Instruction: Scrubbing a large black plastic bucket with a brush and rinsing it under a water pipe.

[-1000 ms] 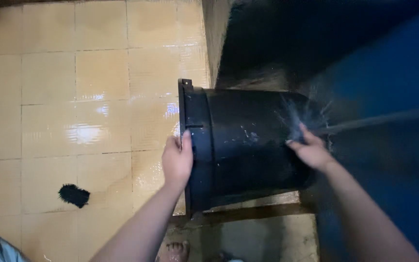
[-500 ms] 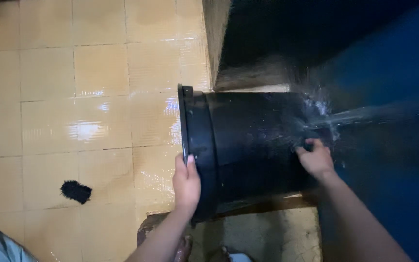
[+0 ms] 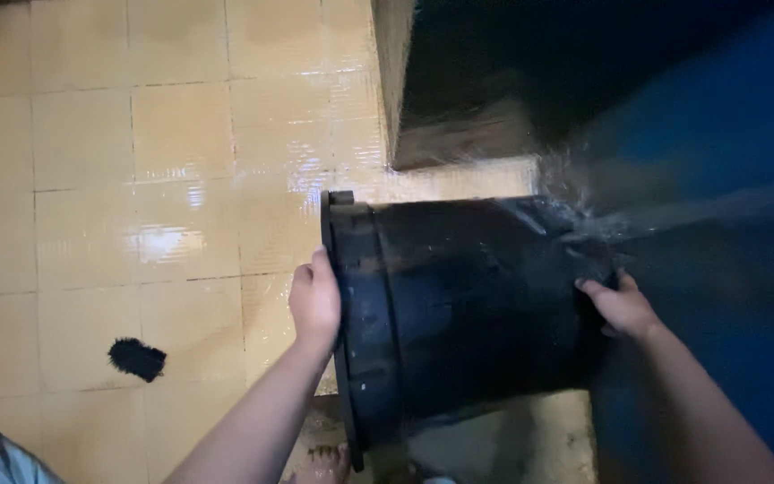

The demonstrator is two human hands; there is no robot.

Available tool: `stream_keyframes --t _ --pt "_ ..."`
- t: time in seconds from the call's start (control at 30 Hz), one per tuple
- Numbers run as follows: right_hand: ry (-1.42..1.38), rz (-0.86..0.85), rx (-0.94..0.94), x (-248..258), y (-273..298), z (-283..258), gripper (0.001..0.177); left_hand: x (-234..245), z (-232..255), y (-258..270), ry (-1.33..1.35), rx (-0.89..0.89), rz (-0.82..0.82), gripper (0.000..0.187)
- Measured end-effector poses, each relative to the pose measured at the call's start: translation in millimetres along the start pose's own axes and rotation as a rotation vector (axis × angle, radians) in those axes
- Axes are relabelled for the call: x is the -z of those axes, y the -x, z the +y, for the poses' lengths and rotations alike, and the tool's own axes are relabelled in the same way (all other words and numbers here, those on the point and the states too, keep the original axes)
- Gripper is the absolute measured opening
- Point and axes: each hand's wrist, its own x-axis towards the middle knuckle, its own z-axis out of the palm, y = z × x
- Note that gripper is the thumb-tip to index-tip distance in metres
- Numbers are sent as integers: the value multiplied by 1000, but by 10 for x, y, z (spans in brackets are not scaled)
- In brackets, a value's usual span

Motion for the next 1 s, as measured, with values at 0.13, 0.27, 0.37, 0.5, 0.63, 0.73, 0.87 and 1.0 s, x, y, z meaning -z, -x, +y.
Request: stream_keyframes --t 0.13,0.27,0.37,0.5,0.63,0.73,0.87,1.0 --pt "167 31 135 81 -452 275 93 -189 32 -133 -124 193 -62 71" --pt "124 -61 22 170 -713 421 71 -219 25 -27 -311 188 -29 72" --pt "-166 -127 -140 182 -703 448 67 -187 64 114 -360 167 -1 71" --pt "-309 -207 -144 168 -832 689 58 -76 194 334 -360 144 28 70" --pt "-328 -181 -173 130 -370 671 74 16 226 394 -343 81 41 67" --pt "-385 -117 -191 46 -76 481 78 13 193 336 -297 -8 69 63" --pt "-456 -93 -262 -65 99 375 75 27 3 208 -185 -142 33 56" --pt "-178 -200 -192 -169 -128 436 61 144 -54 145 -81 -170 -127 51"
